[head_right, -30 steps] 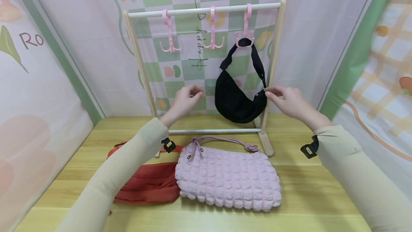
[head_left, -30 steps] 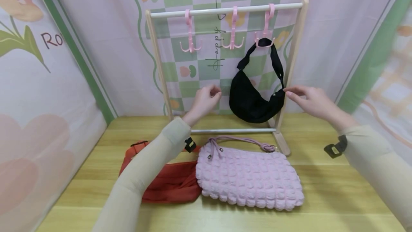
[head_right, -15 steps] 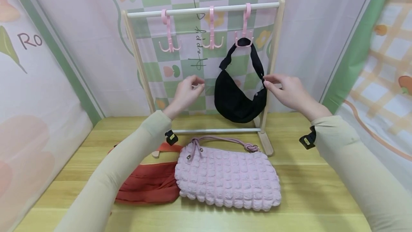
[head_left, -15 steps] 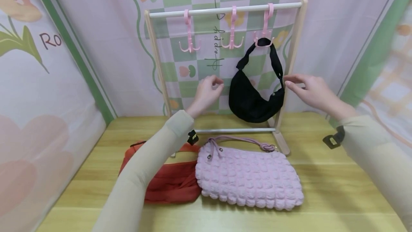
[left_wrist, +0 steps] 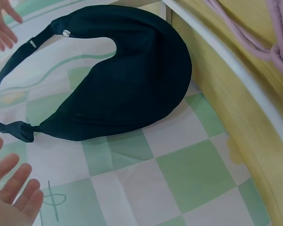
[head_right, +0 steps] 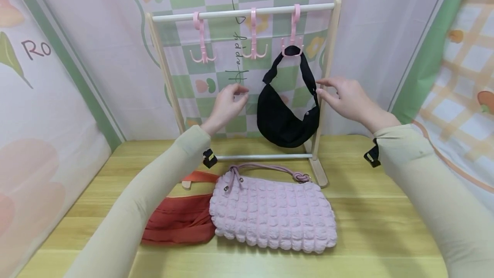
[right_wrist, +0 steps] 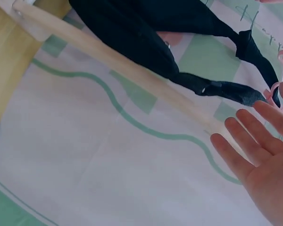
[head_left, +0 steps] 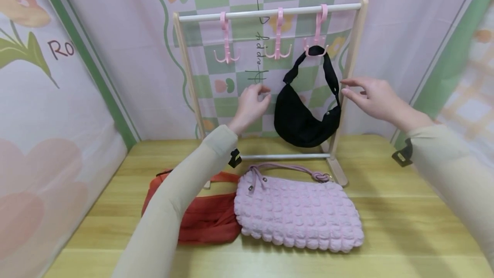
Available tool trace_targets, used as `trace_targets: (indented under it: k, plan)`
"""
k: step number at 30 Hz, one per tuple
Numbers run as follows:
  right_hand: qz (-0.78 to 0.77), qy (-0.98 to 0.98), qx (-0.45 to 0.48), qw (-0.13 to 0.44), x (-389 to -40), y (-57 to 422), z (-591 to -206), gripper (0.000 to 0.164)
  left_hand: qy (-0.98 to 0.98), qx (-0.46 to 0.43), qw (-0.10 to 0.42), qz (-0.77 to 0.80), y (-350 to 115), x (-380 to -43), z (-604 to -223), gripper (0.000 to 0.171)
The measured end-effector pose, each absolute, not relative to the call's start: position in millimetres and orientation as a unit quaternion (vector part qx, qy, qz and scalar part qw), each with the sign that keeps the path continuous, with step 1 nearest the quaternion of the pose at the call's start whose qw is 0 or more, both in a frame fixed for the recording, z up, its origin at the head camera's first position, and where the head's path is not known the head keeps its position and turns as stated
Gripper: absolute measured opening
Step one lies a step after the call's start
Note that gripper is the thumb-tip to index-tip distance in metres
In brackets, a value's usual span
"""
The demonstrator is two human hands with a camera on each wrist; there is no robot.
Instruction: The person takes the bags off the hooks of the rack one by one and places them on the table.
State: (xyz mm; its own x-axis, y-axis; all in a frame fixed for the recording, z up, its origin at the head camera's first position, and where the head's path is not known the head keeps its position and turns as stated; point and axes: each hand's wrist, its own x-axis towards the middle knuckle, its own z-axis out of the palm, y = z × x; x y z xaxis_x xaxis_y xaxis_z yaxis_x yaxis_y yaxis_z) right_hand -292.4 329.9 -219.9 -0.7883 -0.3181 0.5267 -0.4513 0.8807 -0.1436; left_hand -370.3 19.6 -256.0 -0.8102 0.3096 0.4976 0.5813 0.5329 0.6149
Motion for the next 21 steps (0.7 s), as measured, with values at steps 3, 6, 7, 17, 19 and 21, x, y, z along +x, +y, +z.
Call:
trace_targets:
  k: [3, 6, 7, 17, 19, 21]
  plan:
    - [0.125, -0.933, 0.213, 0.262, -293.8, 331.2, -214.4, 0.037, -0.858, -0.257, 0.172, -0.411, 21.8, -373.1, -254.2, 0.028]
    - [0.117, -0.929, 0.222, 0.271, -294.4, 332.5, -209.3, 0.036, -0.86, -0.255, 0.176, -0.405, 23.8, -375.8, -252.6, 0.028]
    - [0.115, -0.928, 0.226, 0.272, -294.7, 332.8, -207.7, 0.036, -0.861, -0.255, 0.177, -0.403, 24.4, -376.7, -252.2, 0.028]
    - [0.087, -0.939, 0.223, 0.246, -300.3, 336.9, -191.1, 0.042, -0.864, -0.247, 0.17, -0.404, 30.6, -384.3, -251.2, 0.031]
    - [0.087, -0.941, 0.22, 0.243, -301.6, 337.3, -186.8, 0.043, -0.862, -0.249, 0.17, -0.407, 32.1, -385.7, -250.8, 0.031]
    - [0.087, -0.94, 0.222, 0.243, -303.0, 337.6, -182.8, 0.043, -0.861, -0.25, 0.169, -0.41, 33.5, -386.8, -250.0, 0.031]
